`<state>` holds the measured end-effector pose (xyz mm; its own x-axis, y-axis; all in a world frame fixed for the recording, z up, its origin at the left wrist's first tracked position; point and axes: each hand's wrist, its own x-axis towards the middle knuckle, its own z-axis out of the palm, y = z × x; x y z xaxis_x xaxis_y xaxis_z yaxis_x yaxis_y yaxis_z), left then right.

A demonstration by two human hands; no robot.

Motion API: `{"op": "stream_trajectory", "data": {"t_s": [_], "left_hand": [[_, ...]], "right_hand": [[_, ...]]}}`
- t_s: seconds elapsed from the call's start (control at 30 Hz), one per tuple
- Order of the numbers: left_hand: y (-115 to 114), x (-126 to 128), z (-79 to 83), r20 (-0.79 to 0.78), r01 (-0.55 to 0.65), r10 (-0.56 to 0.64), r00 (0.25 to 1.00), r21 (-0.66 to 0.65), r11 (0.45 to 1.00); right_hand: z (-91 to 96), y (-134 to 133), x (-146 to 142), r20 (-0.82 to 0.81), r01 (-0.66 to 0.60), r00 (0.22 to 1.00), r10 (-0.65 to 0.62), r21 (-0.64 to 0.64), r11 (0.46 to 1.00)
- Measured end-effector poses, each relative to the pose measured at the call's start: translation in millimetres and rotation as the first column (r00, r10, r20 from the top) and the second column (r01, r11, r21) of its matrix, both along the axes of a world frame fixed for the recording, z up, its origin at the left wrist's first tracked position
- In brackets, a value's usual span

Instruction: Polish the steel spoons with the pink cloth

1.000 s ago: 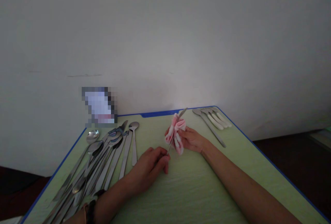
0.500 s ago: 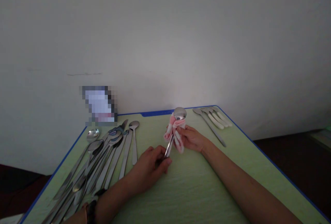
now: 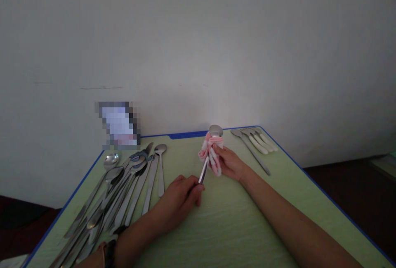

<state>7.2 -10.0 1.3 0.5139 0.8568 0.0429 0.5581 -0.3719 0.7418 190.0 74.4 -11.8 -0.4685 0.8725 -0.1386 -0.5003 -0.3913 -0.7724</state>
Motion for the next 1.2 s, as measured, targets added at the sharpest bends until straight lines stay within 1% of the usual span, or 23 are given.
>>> {"op": "stream_trajectory", "data": {"t_s": [0.1, 0.17, 0.23, 0.3, 0.4, 0.57, 0.73, 0.9, 1.03, 1.2], "left_hand": [[-0.2, 1.8, -3.8, 0.023, -0.101, 0.102, 0.994, -0.038, 0.994], [-0.6, 2.9, -5.1, -0.014, -0.141, 0.141, 0.990, -0.012, 0.990], [-1.0, 3.6, -5.3, -0.066, -0.138, 0.141, 0.988, 0.039, 0.990], [-1.1, 3.7, -5.1, -0.101, -0.127, 0.133, 0.986, 0.067, 0.990], [-0.7, 3.7, -5.0, -0.121, -0.134, 0.141, 0.983, 0.068, 0.989], [-1.8, 3.8, -4.2, -0.106, -0.136, 0.142, 0.984, 0.058, 0.989], [-2.7, 2.0, 0.3, -0.093, -0.089, 0.096, 0.991, 0.075, 0.993], [-3.4, -1.3, 3.7, -0.028, -0.049, 0.050, 0.998, 0.032, 0.998], [-3.9, -2.5, 4.4, 0.003, -0.044, 0.044, 0.999, 0.012, 0.999], [-3.0, 0.0, 1.9, -0.010, -0.098, 0.098, 0.995, 0.001, 0.995]], "right_hand": [[0.2, -0.8, -0.4, 0.007, -0.005, 1.000, 0.005, 0.031, 1.000], [-0.4, -1.0, -0.5, 0.030, -0.006, 1.000, 0.005, 0.041, 0.999], [-1.1, -1.2, -0.6, 0.053, -0.020, 0.998, 0.017, 0.051, 0.998], [-1.2, -1.6, -0.8, 0.067, -0.059, 0.996, 0.054, 0.072, 0.996], [0.4, -2.9, -1.4, 0.080, -0.116, 0.991, 0.108, 0.108, 0.987], [3.1, -3.9, -2.4, 0.091, -0.140, 0.987, 0.130, 0.125, 0.982], [1.0, -1.4, -2.5, 0.031, -0.070, 0.997, 0.068, 0.073, 0.995], [-0.4, 1.4, -2.5, -0.025, -0.007, 1.000, 0.007, 0.014, 1.000], [2.5, 2.1, -3.8, -0.065, 0.052, 0.997, -0.051, 0.005, 0.999], [5.0, 1.1, -6.0, -0.007, 0.070, 0.998, -0.069, 0.046, 0.996]]}}
